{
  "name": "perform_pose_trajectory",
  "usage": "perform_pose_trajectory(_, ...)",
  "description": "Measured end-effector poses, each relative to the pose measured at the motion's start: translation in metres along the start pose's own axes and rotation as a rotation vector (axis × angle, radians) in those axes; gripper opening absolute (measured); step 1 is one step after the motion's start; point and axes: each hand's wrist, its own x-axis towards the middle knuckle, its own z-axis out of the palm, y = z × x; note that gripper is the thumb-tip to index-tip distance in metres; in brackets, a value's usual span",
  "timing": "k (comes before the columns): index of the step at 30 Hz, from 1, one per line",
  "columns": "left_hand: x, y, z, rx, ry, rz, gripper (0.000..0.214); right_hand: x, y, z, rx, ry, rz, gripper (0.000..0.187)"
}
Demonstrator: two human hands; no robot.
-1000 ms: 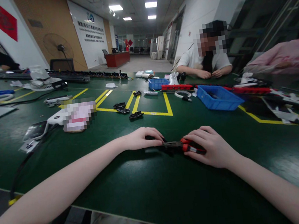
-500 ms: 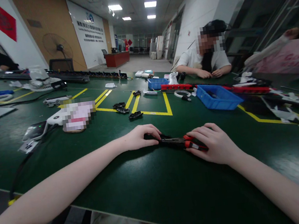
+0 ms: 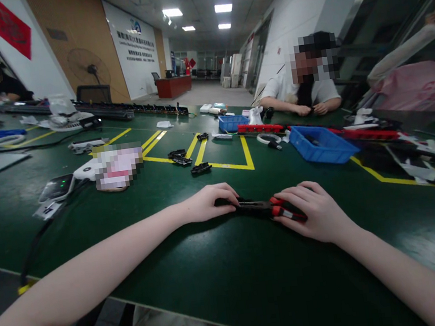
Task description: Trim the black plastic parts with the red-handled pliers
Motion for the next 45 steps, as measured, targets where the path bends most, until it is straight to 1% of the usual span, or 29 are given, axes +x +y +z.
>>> perform_pose_trajectory(8,0.0,0.001,0.0,0.002,-0.008,-0.007,0.015,0.0,0.001,0.0,0.022,-0.004,0.009,0.038)
perform_pose_trajectory(16,0.0,0.0,0.0,0.017,-0.016,0.013,0.016,-0.001,0.001,0.001,-0.015,0.017,-0.01,0.039)
perform_pose_trajectory(20,0.001,0.001,0.0,0.017,-0.023,0.006,0.016,-0.002,0.002,0.002,-0.008,0.023,0.004,0.041)
perform_pose_trajectory(27,0.001,0.0,0.0,0.004,-0.021,0.012,0.017,-0.001,-0.002,-0.001,0.041,0.03,0.04,0.034)
perform_pose_trajectory(35,0.0,0.0,-0.001,0.015,-0.039,0.008,0.018,-0.001,-0.008,-0.004,0.132,-0.054,0.08,0.031)
perform_pose_trajectory(45,-0.001,-0.004,0.0,0.017,-0.031,0.021,0.019,0.0,-0.008,-0.005,0.158,-0.076,0.104,0.031)
